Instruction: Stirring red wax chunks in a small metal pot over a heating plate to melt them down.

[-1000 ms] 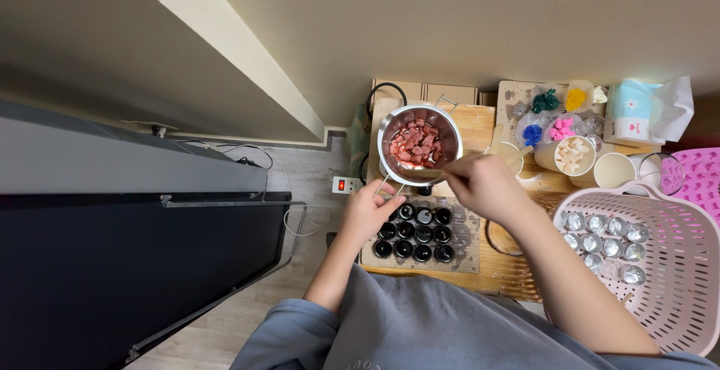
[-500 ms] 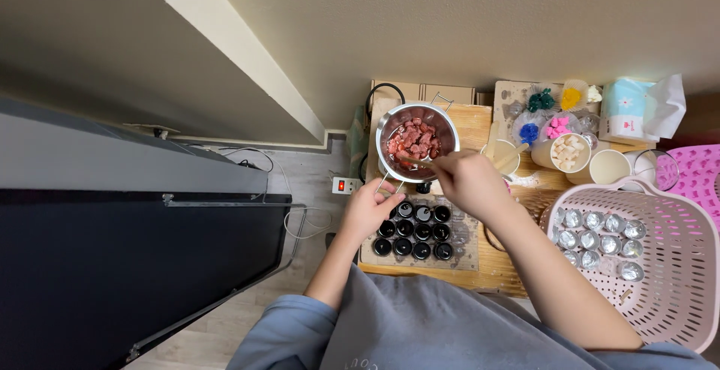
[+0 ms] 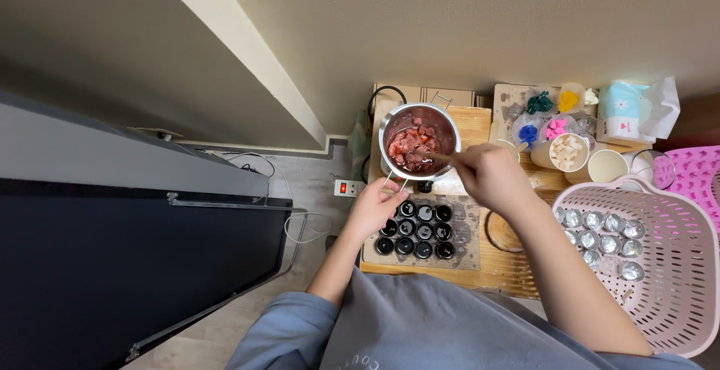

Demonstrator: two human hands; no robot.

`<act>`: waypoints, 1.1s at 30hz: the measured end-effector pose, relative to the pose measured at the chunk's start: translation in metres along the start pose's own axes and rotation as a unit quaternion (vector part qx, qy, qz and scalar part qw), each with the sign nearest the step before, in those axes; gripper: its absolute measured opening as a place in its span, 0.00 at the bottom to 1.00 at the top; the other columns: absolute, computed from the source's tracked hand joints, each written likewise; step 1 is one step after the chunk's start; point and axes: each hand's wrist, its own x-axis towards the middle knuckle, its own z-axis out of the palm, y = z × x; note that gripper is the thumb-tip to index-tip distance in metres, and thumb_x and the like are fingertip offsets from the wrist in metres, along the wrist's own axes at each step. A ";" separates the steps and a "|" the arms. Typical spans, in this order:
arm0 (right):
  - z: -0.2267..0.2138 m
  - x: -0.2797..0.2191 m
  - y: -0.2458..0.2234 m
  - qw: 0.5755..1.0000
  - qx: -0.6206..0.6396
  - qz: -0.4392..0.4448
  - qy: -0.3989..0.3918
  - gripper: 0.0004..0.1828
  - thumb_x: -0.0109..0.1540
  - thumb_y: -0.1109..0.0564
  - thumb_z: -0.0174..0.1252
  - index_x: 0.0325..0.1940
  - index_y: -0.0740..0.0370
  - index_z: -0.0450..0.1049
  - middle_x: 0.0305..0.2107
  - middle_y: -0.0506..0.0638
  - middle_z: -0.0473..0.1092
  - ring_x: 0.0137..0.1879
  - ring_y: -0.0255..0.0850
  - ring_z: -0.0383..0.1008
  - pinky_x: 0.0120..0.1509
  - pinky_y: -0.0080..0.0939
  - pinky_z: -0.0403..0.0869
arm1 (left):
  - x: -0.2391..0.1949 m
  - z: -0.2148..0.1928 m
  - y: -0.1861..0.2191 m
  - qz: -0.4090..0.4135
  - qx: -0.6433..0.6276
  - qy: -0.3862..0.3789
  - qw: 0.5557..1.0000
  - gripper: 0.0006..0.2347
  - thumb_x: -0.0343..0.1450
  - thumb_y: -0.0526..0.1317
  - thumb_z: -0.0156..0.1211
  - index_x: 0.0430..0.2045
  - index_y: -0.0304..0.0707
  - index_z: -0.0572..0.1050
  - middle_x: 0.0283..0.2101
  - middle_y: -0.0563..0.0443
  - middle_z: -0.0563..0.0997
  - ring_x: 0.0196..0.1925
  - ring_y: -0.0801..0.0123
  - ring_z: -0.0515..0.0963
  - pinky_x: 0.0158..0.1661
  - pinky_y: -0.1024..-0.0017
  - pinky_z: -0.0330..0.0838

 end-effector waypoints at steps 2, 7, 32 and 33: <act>0.005 0.000 -0.001 1.000 0.010 -0.015 -0.011 0.07 0.58 0.59 0.61 0.36 0.64 0.82 0.25 0.59 0.75 0.35 0.56 0.76 0.41 0.54 0.74 | 0.003 0.002 -0.007 -0.002 -0.009 0.000 1.000 0.12 0.72 0.45 0.65 0.36 0.36 0.73 0.15 0.56 0.72 0.12 0.79 0.65 0.14 0.74 0.56; 0.013 -0.002 -0.002 0.999 0.015 -0.045 0.007 0.07 0.58 0.60 0.61 0.36 0.64 0.82 0.28 0.59 0.76 0.36 0.57 0.76 0.43 0.55 0.75 | 0.006 0.004 -0.012 0.015 0.000 0.001 1.000 0.12 0.72 0.45 0.65 0.37 0.35 0.73 0.15 0.57 0.73 0.12 0.79 0.66 0.14 0.74 0.57; 0.015 -0.013 -0.004 0.999 -0.003 0.014 0.042 0.07 0.60 0.59 0.59 0.33 0.65 0.80 0.26 0.60 0.74 0.36 0.59 0.75 0.41 0.56 0.74 | 0.013 0.008 -0.030 0.001 -0.012 -0.008 1.000 0.13 0.73 0.46 0.63 0.40 0.36 0.71 0.17 0.57 0.71 0.13 0.80 0.64 0.13 0.75 0.57; 0.013 -0.013 -0.002 0.998 -0.018 0.026 0.051 0.07 0.60 0.59 0.59 0.33 0.65 0.80 0.26 0.60 0.74 0.36 0.59 0.75 0.41 0.57 0.74 | 0.016 0.009 -0.030 0.002 -0.007 -0.011 1.000 0.13 0.73 0.46 0.62 0.40 0.37 0.70 0.17 0.57 0.71 0.13 0.80 0.64 0.13 0.75 0.57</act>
